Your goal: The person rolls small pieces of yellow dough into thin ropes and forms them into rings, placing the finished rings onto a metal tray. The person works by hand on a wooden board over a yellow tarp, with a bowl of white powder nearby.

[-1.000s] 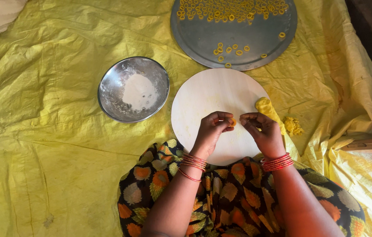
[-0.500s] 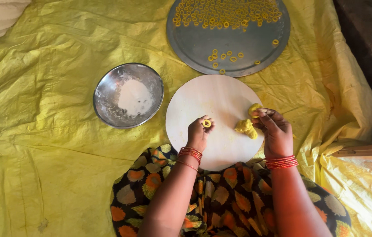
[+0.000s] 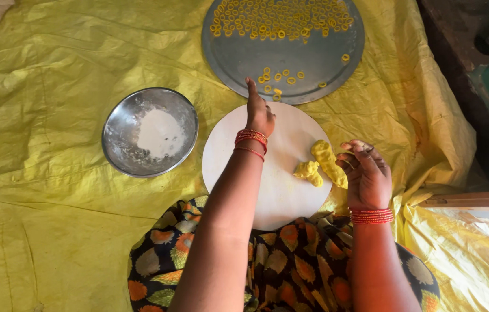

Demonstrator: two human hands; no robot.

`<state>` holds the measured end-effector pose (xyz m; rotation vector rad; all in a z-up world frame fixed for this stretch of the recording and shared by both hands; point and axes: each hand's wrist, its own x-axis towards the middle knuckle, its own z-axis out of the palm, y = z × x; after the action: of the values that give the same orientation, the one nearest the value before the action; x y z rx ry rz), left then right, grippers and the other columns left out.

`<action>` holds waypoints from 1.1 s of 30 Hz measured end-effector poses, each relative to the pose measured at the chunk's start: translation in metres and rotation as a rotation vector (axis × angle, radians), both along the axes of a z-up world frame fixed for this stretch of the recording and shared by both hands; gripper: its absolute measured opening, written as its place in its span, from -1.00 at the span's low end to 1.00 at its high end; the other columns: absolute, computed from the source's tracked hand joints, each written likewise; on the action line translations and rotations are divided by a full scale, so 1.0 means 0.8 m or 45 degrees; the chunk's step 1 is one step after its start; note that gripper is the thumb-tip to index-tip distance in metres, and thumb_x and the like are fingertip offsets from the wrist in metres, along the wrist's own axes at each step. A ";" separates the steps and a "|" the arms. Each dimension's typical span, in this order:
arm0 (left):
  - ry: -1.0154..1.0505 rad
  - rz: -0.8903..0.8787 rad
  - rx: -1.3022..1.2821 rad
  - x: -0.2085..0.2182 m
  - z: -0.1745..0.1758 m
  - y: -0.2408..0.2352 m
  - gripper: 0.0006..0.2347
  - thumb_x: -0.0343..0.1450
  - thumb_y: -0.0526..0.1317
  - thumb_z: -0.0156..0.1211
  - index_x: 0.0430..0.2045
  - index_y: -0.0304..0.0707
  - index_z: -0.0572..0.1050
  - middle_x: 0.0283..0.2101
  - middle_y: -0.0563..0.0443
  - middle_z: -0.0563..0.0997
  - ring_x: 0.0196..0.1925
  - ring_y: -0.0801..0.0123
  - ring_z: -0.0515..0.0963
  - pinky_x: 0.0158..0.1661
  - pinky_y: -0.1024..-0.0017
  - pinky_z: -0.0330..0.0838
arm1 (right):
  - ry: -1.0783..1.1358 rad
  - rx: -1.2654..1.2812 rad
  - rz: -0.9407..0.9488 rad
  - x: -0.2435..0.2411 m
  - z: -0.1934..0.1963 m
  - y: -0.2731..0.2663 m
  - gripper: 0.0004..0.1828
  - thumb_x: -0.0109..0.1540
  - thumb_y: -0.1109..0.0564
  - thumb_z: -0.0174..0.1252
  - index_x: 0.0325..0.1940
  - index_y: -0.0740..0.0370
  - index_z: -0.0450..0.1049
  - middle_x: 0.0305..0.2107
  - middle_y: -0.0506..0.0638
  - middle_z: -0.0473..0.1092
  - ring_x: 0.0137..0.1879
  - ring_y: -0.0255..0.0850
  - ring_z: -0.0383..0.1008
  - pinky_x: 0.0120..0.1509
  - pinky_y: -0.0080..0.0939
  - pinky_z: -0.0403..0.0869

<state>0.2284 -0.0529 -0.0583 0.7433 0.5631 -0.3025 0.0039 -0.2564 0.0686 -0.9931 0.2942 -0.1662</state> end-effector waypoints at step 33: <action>-0.199 -0.047 0.197 -0.293 0.056 0.097 -0.51 0.38 -0.06 0.21 0.23 -0.08 0.36 0.24 0.00 0.47 0.25 0.24 0.40 0.15 0.27 0.26 | 0.168 -2.279 0.251 0.033 -0.248 -0.003 -0.47 0.08 0.03 0.40 0.12 0.13 0.55 0.05 0.16 0.42 0.16 0.12 0.44 0.23 0.05 0.46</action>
<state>-0.0060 0.0249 -0.0134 0.9193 0.4285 -0.2346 0.0300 -0.2591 -0.1300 -2.8014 0.0979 -0.1626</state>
